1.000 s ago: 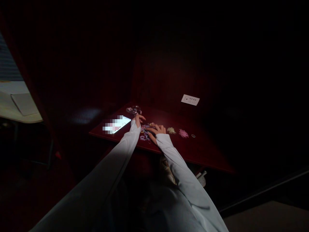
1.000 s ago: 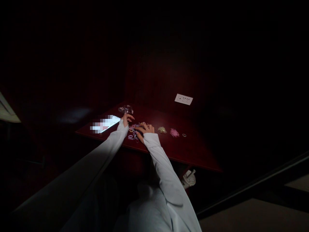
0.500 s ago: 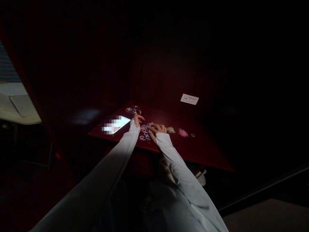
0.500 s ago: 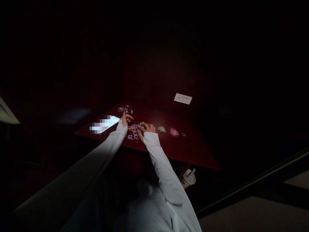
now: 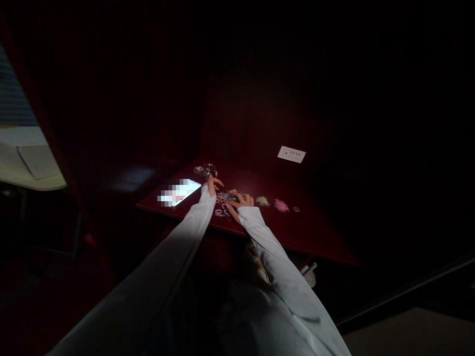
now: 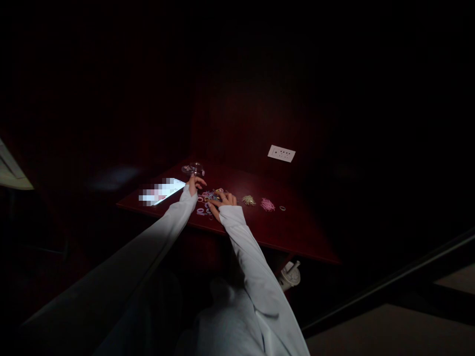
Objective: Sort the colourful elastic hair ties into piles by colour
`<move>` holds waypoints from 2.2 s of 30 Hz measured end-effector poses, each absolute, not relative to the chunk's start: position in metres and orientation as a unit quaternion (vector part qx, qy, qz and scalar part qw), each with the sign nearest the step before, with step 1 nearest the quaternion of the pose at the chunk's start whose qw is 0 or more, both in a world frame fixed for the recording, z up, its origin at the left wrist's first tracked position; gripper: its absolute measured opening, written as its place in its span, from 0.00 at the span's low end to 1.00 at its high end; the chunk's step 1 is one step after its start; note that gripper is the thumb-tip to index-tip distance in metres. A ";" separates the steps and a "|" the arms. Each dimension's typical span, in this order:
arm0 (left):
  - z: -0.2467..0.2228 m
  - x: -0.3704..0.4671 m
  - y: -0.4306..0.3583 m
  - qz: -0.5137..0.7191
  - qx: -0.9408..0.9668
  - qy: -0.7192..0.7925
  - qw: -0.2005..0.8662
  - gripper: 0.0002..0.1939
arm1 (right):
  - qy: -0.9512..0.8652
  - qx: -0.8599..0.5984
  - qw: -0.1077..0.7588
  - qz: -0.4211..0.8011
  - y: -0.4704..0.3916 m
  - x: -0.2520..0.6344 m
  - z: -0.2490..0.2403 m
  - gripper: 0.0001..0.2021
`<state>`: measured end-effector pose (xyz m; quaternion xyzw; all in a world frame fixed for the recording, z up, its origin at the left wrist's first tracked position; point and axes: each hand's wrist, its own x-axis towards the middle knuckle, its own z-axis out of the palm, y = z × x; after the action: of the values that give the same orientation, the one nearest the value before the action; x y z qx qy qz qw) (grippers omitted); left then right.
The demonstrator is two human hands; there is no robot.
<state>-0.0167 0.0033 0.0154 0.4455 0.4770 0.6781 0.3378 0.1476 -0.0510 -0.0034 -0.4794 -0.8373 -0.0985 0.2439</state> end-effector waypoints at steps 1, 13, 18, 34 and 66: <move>0.016 -0.017 0.002 0.676 0.446 0.478 0.339 0.34 | -0.831 -0.487 0.250 -0.099 -0.051 0.148 -0.003 0.14; 0.011 -0.015 0.004 0.672 0.410 0.509 0.348 0.34 | -0.763 -0.540 0.343 -0.090 -0.052 0.154 0.002 0.18; 0.008 -0.014 0.011 0.669 0.408 0.508 0.358 0.34 | -0.707 -0.592 0.379 -0.073 -0.039 0.169 -0.005 0.19; 0.007 -0.013 0.006 0.660 0.443 0.403 0.452 0.27 | -0.736 -0.519 0.434 0.032 -0.029 0.173 -0.015 0.23; -0.007 -0.001 0.002 0.454 0.720 0.475 0.224 0.06 | -0.552 -0.572 0.578 0.184 -0.027 0.182 -0.010 0.12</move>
<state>-0.0014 0.0025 -0.0066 0.7196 0.4746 0.4544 0.2245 0.1824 -0.0270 -0.0096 -0.5720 -0.5521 0.1840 0.5780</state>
